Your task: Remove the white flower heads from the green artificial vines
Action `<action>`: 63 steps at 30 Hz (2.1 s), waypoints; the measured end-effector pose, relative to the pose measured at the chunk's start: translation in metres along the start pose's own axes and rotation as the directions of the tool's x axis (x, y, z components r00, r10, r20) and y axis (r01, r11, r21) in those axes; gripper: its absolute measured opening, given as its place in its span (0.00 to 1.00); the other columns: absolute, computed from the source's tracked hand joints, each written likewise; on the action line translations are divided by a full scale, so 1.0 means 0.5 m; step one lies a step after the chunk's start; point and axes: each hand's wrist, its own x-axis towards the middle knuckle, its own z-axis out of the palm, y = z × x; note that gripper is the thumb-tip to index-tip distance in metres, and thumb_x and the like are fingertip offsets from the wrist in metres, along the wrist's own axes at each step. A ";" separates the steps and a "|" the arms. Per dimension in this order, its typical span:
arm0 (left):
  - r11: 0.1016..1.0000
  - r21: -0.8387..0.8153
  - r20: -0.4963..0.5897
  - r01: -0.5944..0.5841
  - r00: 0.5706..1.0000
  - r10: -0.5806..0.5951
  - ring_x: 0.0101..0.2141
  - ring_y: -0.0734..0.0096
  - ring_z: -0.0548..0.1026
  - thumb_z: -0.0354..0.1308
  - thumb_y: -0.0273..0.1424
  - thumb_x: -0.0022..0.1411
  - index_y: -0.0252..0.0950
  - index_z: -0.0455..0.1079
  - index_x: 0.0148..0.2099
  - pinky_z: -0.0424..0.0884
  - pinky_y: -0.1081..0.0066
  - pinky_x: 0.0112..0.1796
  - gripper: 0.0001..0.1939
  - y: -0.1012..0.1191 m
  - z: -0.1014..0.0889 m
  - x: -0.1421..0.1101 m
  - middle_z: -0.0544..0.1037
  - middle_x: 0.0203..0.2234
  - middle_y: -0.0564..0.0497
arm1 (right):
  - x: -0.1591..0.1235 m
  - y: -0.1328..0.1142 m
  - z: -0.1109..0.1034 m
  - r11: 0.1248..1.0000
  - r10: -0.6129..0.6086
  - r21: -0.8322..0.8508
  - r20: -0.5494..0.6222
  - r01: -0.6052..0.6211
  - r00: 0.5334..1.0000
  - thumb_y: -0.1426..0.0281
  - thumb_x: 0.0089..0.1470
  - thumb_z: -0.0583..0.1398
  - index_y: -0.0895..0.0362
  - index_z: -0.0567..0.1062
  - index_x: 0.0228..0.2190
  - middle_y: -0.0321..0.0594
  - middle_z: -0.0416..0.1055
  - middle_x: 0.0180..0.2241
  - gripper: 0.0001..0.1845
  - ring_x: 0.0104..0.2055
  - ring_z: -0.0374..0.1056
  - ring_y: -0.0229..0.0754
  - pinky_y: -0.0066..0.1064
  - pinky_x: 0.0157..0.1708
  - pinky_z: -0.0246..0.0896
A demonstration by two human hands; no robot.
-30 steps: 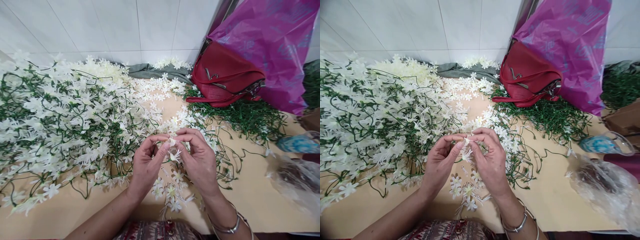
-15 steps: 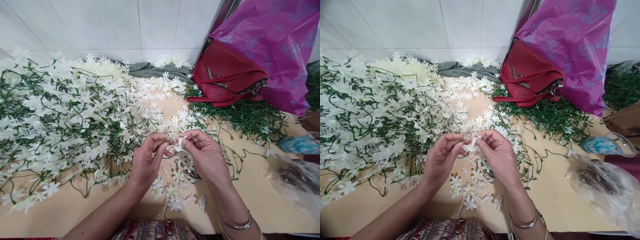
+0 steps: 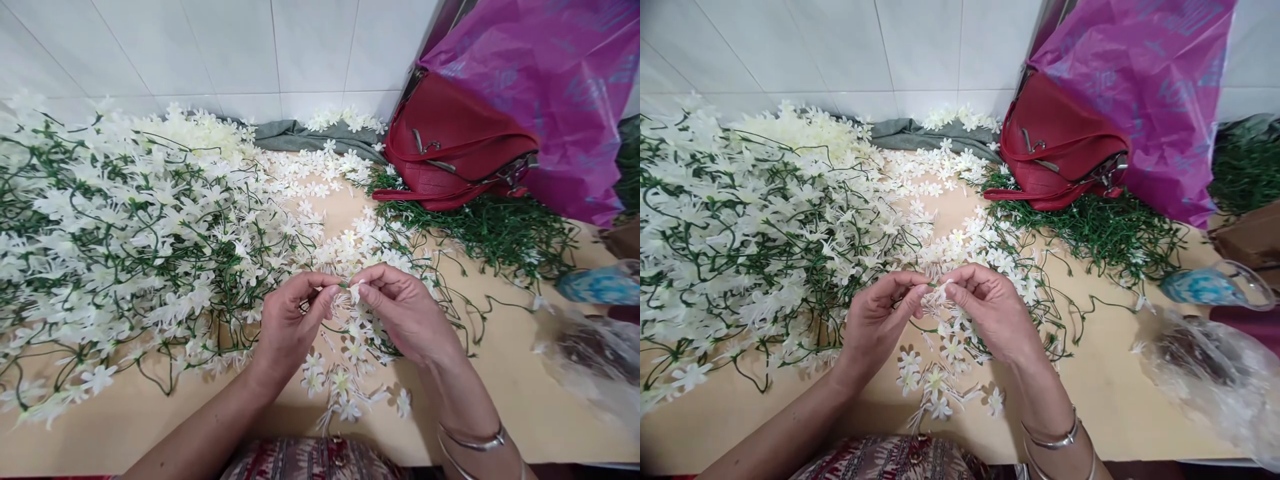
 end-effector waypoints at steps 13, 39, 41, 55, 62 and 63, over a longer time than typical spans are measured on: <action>0.993 0.048 0.032 -0.104 0.994 0.102 0.24 0.77 0.75 0.62 0.28 0.69 0.37 0.77 0.42 0.71 0.74 0.29 0.03 -0.005 0.000 -0.004 0.77 0.24 0.56 | -0.004 0.010 0.005 0.999 0.026 0.047 -0.033 -0.024 0.999 0.62 0.47 0.75 0.54 0.82 0.30 0.33 0.73 0.26 0.12 0.28 0.64 0.35 0.26 0.31 0.61; 0.999 0.025 0.178 0.027 0.983 -0.031 0.30 0.70 0.84 0.57 0.31 0.72 0.37 0.70 0.41 0.77 0.72 0.34 0.04 -0.066 0.015 -0.011 0.83 0.28 0.51 | 0.012 0.040 0.006 0.989 0.100 -0.122 0.102 -0.087 0.990 0.64 0.55 0.68 0.56 0.77 0.32 0.32 0.73 0.22 0.09 0.26 0.67 0.35 0.29 0.30 0.64; 0.999 0.022 0.190 0.036 0.981 -0.039 0.30 0.69 0.84 0.57 0.31 0.72 0.37 0.70 0.41 0.77 0.71 0.35 0.05 -0.067 0.015 -0.011 0.83 0.28 0.51 | 0.013 0.040 0.007 0.991 0.100 -0.102 0.112 -0.089 0.989 0.63 0.54 0.69 0.56 0.77 0.31 0.32 0.73 0.23 0.10 0.26 0.68 0.36 0.30 0.30 0.65; 0.992 -0.129 0.074 0.002 0.997 0.008 0.30 0.70 0.84 0.59 0.32 0.72 0.38 0.69 0.48 0.81 0.70 0.34 0.05 -0.033 0.019 -0.015 0.82 0.32 0.52 | 0.013 0.022 0.003 0.998 0.047 0.050 -0.001 -0.046 0.999 0.58 0.47 0.74 0.54 0.80 0.36 0.32 0.75 0.26 0.18 0.28 0.70 0.37 0.31 0.35 0.67; 0.771 0.518 -0.511 -0.371 0.588 0.627 0.62 0.53 0.68 0.63 0.32 0.67 0.47 0.67 0.60 0.79 0.56 0.52 0.21 0.114 -0.086 0.020 0.67 0.62 0.51 | 0.014 0.006 -0.013 0.990 -0.117 0.058 -0.163 0.128 0.980 0.62 0.51 0.72 0.52 0.79 0.34 0.33 0.75 0.29 0.11 0.30 0.70 0.38 0.34 0.41 0.67; 0.788 0.566 -0.534 -0.240 0.622 0.573 0.65 0.50 0.63 0.61 0.32 0.69 0.50 0.65 0.63 0.75 0.51 0.56 0.22 0.123 -0.100 0.022 0.63 0.66 0.54 | 0.013 0.009 -0.014 0.990 -0.130 0.029 -0.166 0.136 0.978 0.63 0.52 0.71 0.52 0.79 0.34 0.33 0.75 0.28 0.09 0.31 0.71 0.38 0.34 0.41 0.67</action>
